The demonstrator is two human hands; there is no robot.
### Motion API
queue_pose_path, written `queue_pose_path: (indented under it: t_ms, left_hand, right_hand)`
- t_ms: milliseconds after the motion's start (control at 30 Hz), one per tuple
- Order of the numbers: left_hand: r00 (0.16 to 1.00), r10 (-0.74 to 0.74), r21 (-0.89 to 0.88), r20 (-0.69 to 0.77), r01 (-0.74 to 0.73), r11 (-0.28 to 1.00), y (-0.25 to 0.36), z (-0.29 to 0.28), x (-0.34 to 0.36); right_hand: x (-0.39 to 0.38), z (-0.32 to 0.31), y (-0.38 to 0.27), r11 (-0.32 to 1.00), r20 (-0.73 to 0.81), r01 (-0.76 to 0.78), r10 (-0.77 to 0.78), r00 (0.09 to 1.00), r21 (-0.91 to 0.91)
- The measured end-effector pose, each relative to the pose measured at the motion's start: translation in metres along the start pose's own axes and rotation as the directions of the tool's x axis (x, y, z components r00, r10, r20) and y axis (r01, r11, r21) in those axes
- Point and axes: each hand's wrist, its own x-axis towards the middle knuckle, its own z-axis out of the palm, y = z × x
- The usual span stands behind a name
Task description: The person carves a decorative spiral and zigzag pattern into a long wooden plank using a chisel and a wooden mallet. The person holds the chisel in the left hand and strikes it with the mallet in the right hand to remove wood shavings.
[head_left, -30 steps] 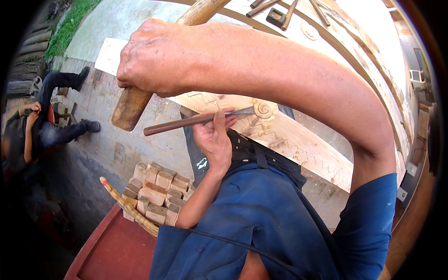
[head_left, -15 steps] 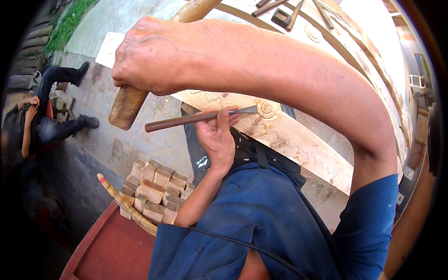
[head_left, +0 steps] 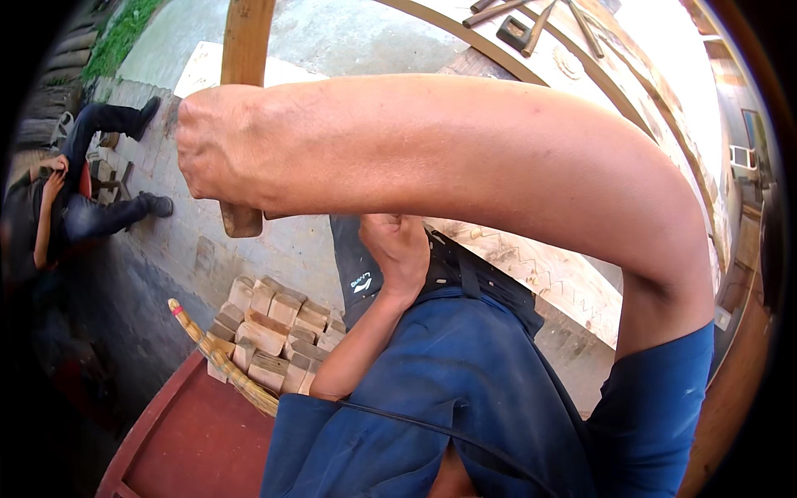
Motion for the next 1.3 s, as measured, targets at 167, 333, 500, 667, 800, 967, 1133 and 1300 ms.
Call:
queue_pose_path:
  t_ms: [167,333,500,667,800,967,1133,1300]
  left_hand:
    - [0.97,-0.241,-0.227,-0.039,0.226,0.947,0.009,0.005,0.0]
    - [1.0,-0.021,-0.027,0.014,0.021,0.999,-0.009,0.0,-0.004]
    - [0.902,0.417,0.348,-0.109,-0.358,0.866,-0.027,0.0,0.004]
    - [0.977,0.104,-0.069,-0.185,-0.118,0.991,0.012,0.015,0.003]
    - [0.858,0.502,0.368,-0.112,-0.433,0.823,-0.024,0.006,0.005]
    - [0.989,0.146,0.112,-0.019,-0.143,0.983,-0.019,0.002,-0.008]
    - [0.982,0.187,0.178,-0.006,-0.183,0.967,-0.033,-0.001,-0.011]
    - [0.929,0.364,0.263,-0.063,-0.337,0.904,-0.021,0.003,-0.009]
  right_hand:
    - [0.024,0.023,-0.001,0.999,0.034,0.035,-0.036,0.999,0.013]
    - [0.023,0.024,-0.007,0.999,0.05,0.032,-0.033,0.998,0.012]
    - [0.027,0.025,-0.01,0.998,0.055,0.047,-0.05,0.997,0.044]
    - [0.015,0.016,-0.015,0.998,0.061,0.034,-0.037,0.997,0.052]
    - [0.015,0.014,-0.019,0.997,0.056,0.038,-0.042,0.998,0.065]
    - [0.021,0.019,-0.015,0.998,0.062,0.042,-0.045,0.997,0.053]
    - [0.022,0.017,-0.017,0.997,0.068,0.038,-0.043,0.997,0.064]
    - [0.019,0.013,-0.018,0.996,0.07,0.028,-0.034,0.997,0.085]
